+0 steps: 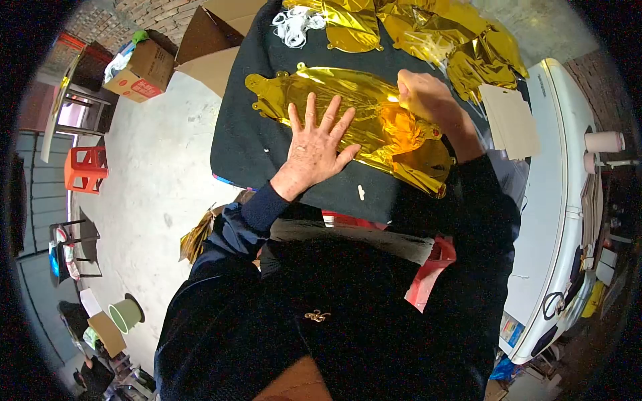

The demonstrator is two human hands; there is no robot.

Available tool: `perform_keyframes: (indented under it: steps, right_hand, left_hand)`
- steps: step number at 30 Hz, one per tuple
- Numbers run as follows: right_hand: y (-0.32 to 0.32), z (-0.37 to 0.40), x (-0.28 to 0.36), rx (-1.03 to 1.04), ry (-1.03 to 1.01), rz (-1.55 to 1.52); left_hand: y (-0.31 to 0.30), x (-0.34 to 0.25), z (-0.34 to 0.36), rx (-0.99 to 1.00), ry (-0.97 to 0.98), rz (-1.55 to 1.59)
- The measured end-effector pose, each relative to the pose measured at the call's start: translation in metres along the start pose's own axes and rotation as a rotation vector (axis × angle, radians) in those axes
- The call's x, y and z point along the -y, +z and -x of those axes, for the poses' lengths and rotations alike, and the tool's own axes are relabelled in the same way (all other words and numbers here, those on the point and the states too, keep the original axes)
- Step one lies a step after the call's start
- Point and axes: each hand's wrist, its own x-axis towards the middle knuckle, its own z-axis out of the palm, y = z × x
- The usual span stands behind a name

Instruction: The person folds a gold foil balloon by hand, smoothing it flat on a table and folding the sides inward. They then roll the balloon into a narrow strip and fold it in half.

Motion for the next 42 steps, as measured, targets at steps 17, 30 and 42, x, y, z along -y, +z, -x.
perform_keyframes:
  steps: [17,30,42]
  right_hand:
    - [0.016,0.008,-0.021,-0.167,-0.192,0.155]
    - [-0.019,0.028,0.032,-0.27,-0.13,0.559]
    - [0.04,0.093,0.105,-0.342,-0.23,0.368]
  left_hand:
    - [0.001,0.0,0.0,0.014,0.002,-0.01]
    - [0.001,0.001,0.0,-0.035,0.011,0.004]
    - [-0.002,0.0,-0.002,-0.017,0.028,-0.009]
